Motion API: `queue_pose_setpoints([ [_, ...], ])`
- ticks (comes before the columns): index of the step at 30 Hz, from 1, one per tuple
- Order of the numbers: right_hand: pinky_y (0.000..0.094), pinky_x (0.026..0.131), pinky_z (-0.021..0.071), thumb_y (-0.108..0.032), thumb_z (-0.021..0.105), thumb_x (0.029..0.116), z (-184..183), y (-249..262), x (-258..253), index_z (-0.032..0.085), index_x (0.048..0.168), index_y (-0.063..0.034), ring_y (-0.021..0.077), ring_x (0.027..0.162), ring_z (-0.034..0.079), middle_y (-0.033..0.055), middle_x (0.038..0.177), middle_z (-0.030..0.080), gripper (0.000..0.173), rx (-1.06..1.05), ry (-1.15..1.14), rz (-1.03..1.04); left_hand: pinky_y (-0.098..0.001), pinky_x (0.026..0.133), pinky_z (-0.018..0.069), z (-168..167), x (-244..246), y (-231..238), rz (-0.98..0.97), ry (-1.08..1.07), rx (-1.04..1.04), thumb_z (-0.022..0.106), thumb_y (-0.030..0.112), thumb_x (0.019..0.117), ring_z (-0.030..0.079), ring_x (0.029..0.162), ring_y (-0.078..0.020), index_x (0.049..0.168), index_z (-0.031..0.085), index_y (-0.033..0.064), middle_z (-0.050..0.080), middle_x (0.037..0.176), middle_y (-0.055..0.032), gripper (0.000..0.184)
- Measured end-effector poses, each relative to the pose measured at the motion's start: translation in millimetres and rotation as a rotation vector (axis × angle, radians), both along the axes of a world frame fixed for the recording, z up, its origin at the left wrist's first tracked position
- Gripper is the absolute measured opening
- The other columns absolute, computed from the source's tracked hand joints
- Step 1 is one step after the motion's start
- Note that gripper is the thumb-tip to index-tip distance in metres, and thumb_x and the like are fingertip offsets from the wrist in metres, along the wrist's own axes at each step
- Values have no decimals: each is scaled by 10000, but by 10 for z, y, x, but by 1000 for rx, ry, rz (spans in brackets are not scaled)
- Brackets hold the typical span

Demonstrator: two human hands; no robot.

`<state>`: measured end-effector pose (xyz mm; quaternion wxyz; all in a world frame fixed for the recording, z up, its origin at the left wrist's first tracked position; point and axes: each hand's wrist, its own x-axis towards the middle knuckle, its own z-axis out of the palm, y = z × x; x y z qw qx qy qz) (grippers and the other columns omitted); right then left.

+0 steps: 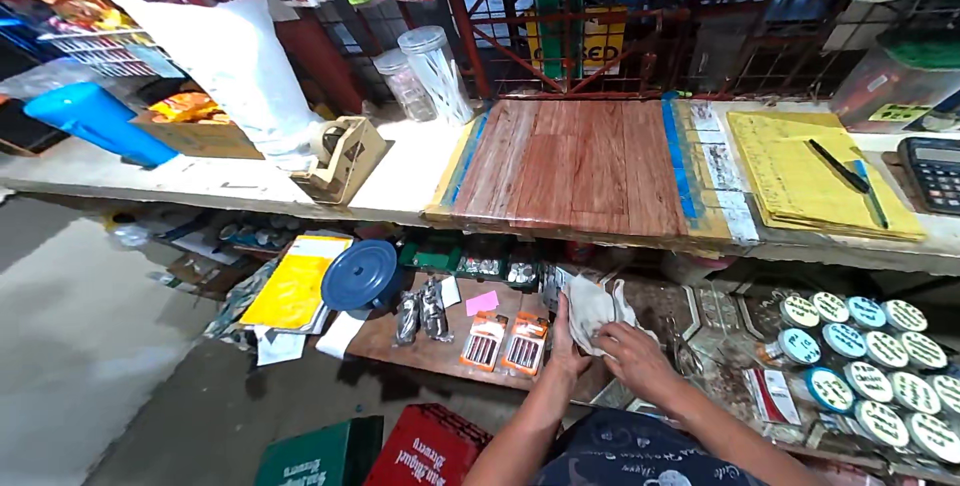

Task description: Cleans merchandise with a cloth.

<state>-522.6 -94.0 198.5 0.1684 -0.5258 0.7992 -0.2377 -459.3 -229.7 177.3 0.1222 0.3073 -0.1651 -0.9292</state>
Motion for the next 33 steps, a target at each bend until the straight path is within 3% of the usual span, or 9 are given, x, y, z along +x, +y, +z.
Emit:
queue_pose_setpoints([
  [3, 584, 1025, 493, -152, 580, 993, 83, 217, -300, 713, 1248, -42, 383, 1218, 631, 195, 1304, 664, 308, 162, -130, -250, -443, 690, 610, -56, 49, -103, 5, 15, 13, 162, 657, 1038, 725, 837, -259, 1177, 603, 105, 725, 957, -135, 720],
  [6, 613, 962, 512, -152, 586, 971, 119, 340, -353, 711, 1207, 17, 404, 1114, 675, 229, 1203, 696, 316, -144, -145, -466, -452, 745, 613, -97, 87, -135, -19, 103, 58, 147, 696, 1018, 725, 912, -293, 1239, 591, 94, 723, 1049, -167, 780],
  [12, 579, 901, 557, -130, 644, 953, -126, 39, 3, 743, 1223, -89, 410, 1133, 660, 211, 1228, 680, 290, -162, -31, -136, -389, 673, 610, 69, -6, 70, -65, 41, 16, 160, 670, 1031, 726, 806, -217, 1155, 623, 100, 731, 928, -115, 745],
  [17, 609, 944, 532, -95, 554, 1003, -140, 275, -342, 715, 1281, -86, 437, 1171, 644, 231, 1293, 654, 321, 122, -20, -308, -458, 753, 621, -22, 104, 0, -51, 188, 106, 135, 683, 1023, 734, 937, -309, 1231, 604, 96, 731, 1085, -176, 779],
  [22, 510, 936, 562, -138, 612, 933, 27, 227, -391, 760, 1141, -12, 341, 1057, 699, 194, 1130, 719, 285, -433, 9, -391, -461, 765, 618, -33, 120, 58, -119, 157, 75, 147, 685, 1024, 733, 937, -299, 1219, 617, 97, 734, 1060, -165, 778],
  [25, 553, 1101, 464, -141, 606, 982, -50, 39, -262, 692, 1303, -27, 387, 1319, 577, 193, 1367, 643, 352, -378, 51, -121, -437, 773, 619, 33, 85, 141, -166, 175, 77, 127, 658, 1037, 737, 917, -257, 1169, 626, 110, 745, 1009, -129, 753],
  [27, 539, 1076, 496, -68, 608, 965, -223, 49, -300, 699, 1299, -56, 383, 1316, 586, 170, 1370, 649, 346, -361, 140, -15, -443, 777, 618, -11, 103, 114, -166, 191, 99, 133, 653, 1039, 736, 925, -263, 1165, 627, 109, 743, 1018, -133, 745],
  [31, 532, 1071, 492, -26, 565, 989, -200, 265, -609, 709, 1245, 27, 395, 1232, 637, 237, 1311, 664, 299, -229, -45, -268, -462, 796, 617, -117, 214, 56, -204, 223, 89, 145, 660, 1035, 733, 963, -300, 1210, 635, 107, 737, 1081, -161, 760],
  [33, 515, 1026, 522, -59, 585, 968, -97, 254, -661, 713, 1223, 37, 378, 1173, 668, 239, 1257, 683, 301, -335, -77, -375, -461, 798, 618, -73, 187, 39, -208, 222, 74, 150, 661, 1036, 735, 964, -295, 1207, 640, 109, 739, 1075, -158, 757],
])
